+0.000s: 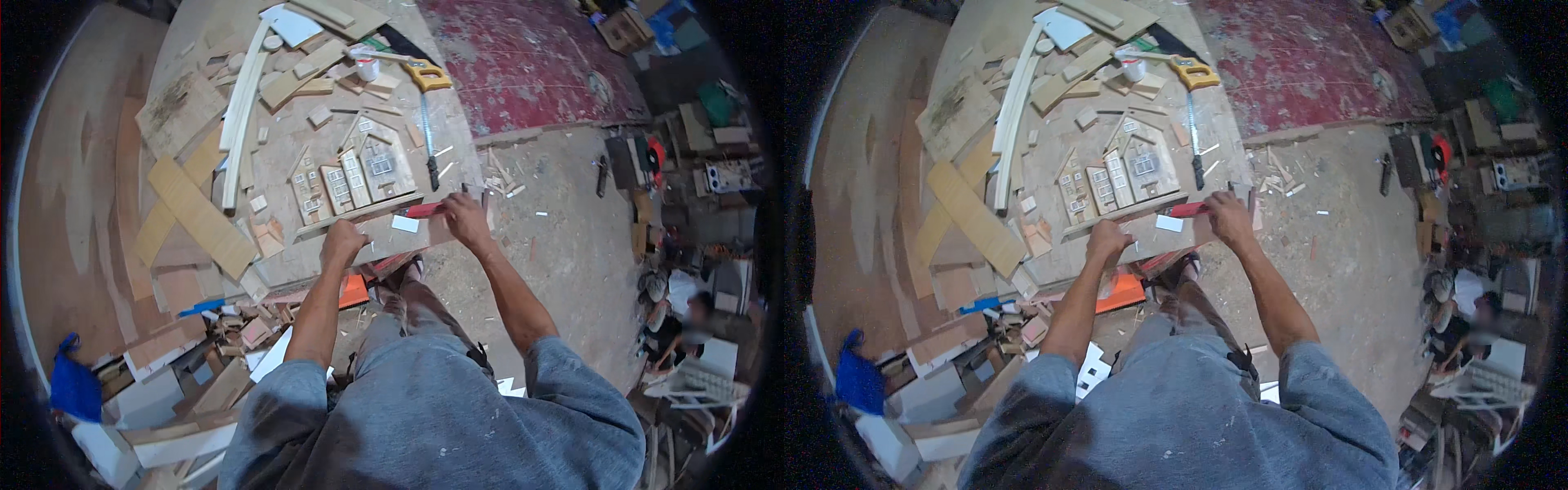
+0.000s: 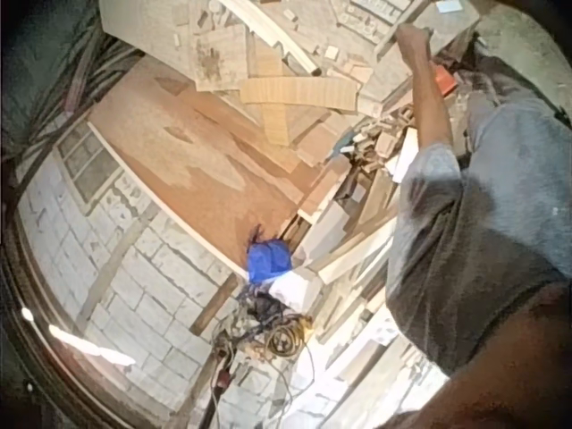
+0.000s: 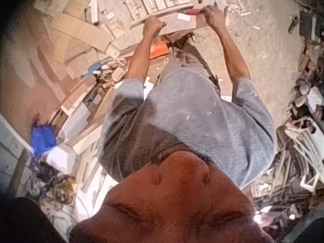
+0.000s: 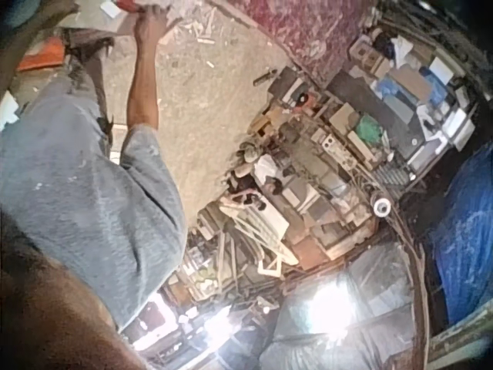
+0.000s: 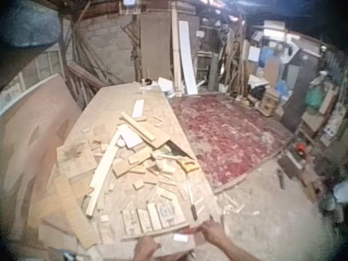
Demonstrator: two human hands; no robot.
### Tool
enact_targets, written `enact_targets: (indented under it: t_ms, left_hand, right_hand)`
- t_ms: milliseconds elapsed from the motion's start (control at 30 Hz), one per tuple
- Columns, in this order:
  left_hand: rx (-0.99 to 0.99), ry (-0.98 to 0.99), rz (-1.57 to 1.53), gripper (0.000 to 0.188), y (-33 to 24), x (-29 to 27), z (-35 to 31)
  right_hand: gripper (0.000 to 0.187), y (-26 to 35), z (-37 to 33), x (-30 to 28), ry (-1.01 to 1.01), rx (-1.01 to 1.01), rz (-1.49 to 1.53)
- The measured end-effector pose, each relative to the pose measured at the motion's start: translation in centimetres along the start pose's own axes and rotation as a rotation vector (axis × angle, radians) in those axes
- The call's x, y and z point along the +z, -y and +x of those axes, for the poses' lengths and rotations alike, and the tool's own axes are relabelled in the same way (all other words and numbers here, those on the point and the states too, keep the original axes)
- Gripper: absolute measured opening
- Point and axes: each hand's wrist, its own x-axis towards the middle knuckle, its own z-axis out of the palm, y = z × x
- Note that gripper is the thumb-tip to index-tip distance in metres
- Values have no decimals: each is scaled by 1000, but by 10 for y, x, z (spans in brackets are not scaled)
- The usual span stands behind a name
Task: Applying glue and attaching small wooden pieces to assemble a model house.
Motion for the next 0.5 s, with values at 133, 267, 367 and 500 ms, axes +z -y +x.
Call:
enact_targets:
  t_ms: [133,267,367,500]
  left_hand:
    - [-10,-75,46,39,-4,7,3]
    - [-2,-104,36,38,-4,5,2]
    - [-80,-14,-5,36,4,-2,0]
    - [-81,51,-21,35,-3,1,3]
  right_hand:
    - [39,12,8,21,326,-346,-209]
    - [33,-6,9,27,338,-334,-149]
    - [27,11,8,-3,479,-283,-54]
    - [26,24,-25,5,632,-244,217]
